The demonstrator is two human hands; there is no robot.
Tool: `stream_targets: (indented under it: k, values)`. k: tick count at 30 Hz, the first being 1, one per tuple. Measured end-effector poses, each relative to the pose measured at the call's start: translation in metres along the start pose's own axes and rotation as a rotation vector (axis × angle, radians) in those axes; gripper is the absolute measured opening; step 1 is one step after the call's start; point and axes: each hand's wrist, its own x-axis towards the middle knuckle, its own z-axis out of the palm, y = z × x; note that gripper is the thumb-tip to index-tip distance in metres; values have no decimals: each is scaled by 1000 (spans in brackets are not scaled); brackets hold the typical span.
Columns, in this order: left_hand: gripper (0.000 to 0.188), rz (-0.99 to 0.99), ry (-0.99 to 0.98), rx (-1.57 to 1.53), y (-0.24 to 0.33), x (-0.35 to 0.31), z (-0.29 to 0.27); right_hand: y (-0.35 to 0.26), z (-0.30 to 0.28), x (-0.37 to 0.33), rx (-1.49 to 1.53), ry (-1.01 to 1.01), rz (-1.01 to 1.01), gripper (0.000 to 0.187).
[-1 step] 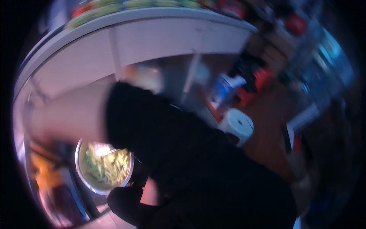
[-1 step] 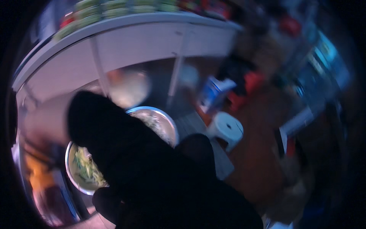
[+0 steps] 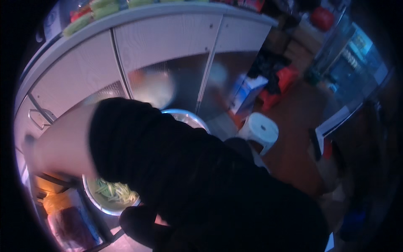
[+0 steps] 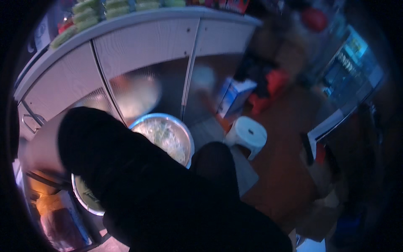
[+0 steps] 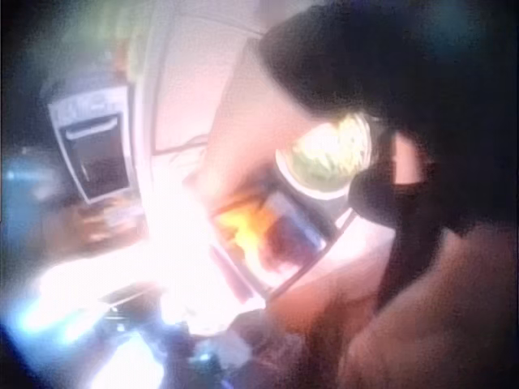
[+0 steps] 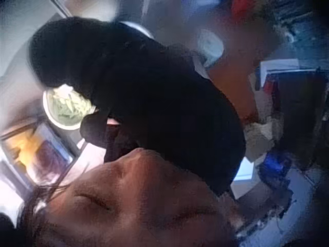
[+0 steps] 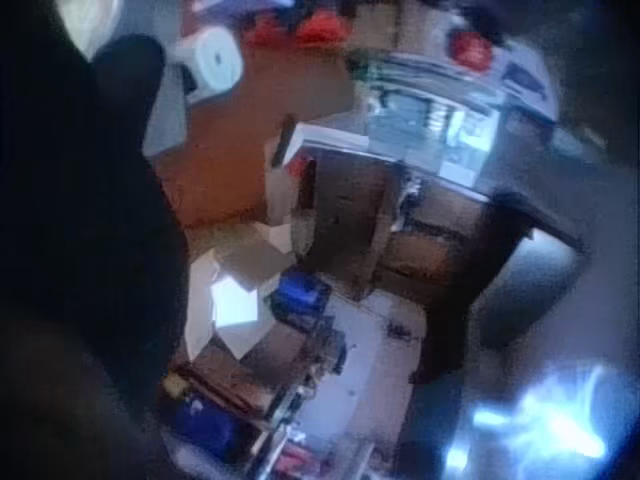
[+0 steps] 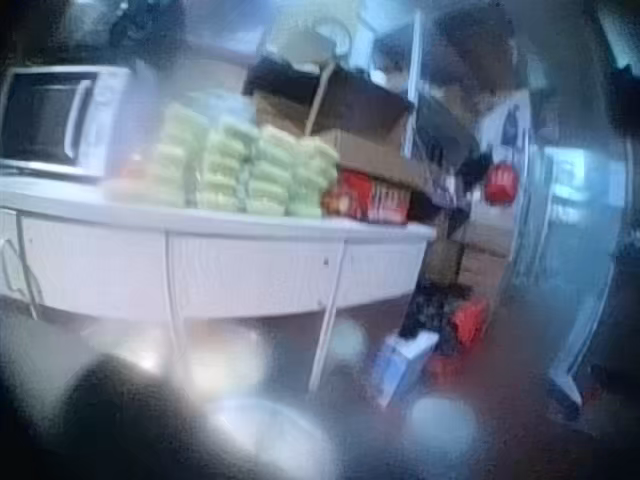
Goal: The person assembles food rolls by hand, placing shredded vegetables and a flat sheet onto a wrapper and rolling them into a cylindrical shape. The finished rolls are placed into a plastic container on the counter.
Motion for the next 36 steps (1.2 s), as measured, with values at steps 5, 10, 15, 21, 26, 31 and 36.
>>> stream_targets:
  k: [5, 10, 15, 21, 26, 31, 36]
  values:
    - [23, 85, -5, 10, 14, 11, 1, -8, 18, -56, 170, -153, -21, 21]
    - [20, 48, 38, -89, -7, 8, 6, -55, 110, -113, 407, -411, -90, 18]
    - [20, 138, 125, -186, 6, 13, 15, -82, 136, -204, 333, -696, -193, 16]
    - [23, 134, 125, -238, 9, 21, 22, -85, 166, -245, 279, -648, -195, 14]
    - [23, 102, 160, -292, 12, 22, 14, -75, 190, -220, 464, -905, -8, 10]
    - [22, 15, 159, -438, 15, 24, -3, -54, 198, -215, 909, -995, 354, 7]
    - [21, -62, 92, -579, 18, 12, -38, -60, 204, -234, 925, -787, 309, 12]
